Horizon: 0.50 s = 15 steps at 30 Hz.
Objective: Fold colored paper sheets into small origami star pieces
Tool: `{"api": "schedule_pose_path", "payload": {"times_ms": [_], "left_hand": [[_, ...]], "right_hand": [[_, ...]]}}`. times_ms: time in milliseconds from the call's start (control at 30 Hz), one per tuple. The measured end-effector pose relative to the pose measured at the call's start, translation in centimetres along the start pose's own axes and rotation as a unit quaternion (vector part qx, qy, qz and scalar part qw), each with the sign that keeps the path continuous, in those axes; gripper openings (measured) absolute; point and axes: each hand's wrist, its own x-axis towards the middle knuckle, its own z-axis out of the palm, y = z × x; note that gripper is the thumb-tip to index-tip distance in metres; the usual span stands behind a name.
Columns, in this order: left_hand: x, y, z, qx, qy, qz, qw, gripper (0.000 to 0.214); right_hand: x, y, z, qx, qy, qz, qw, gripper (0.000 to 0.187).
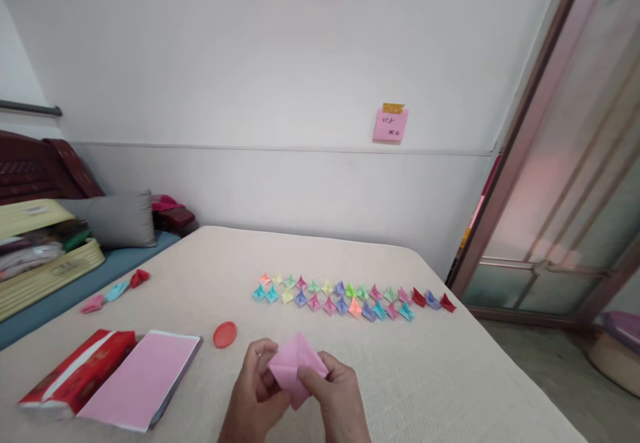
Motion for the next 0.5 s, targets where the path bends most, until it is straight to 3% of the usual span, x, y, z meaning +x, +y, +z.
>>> {"api": "schedule_pose_path", "payload": {"times_ms": [67,100,267,500], "left_hand": [[0.1,0.1,0.1,-0.034,0.018,-0.023,0.999,0.061],[0.2,0.2,0.1,-0.047,0.019,-0.035,0.998,0.059],[0.5,0.1,-0.3,-0.068,-0.014,-0.116,0.991,0.023],[0.8,-0.5,-1.1,0.017,-0.022,-0.076,0.997,0.019]], "right_hand": [[-0.1,-0.2,0.1,-0.010,0.003,-0.003,1.000,0.029],[-0.1,-0.3,0.2,-0.014,0.005,-0.005,1.000,0.029],[-0.2,0.1,0.1,0.001,0.006,-0.008,1.000,0.028],[-0.4,0.1,0.8,0.068,0.007,0.020,0.997,0.030]]}}
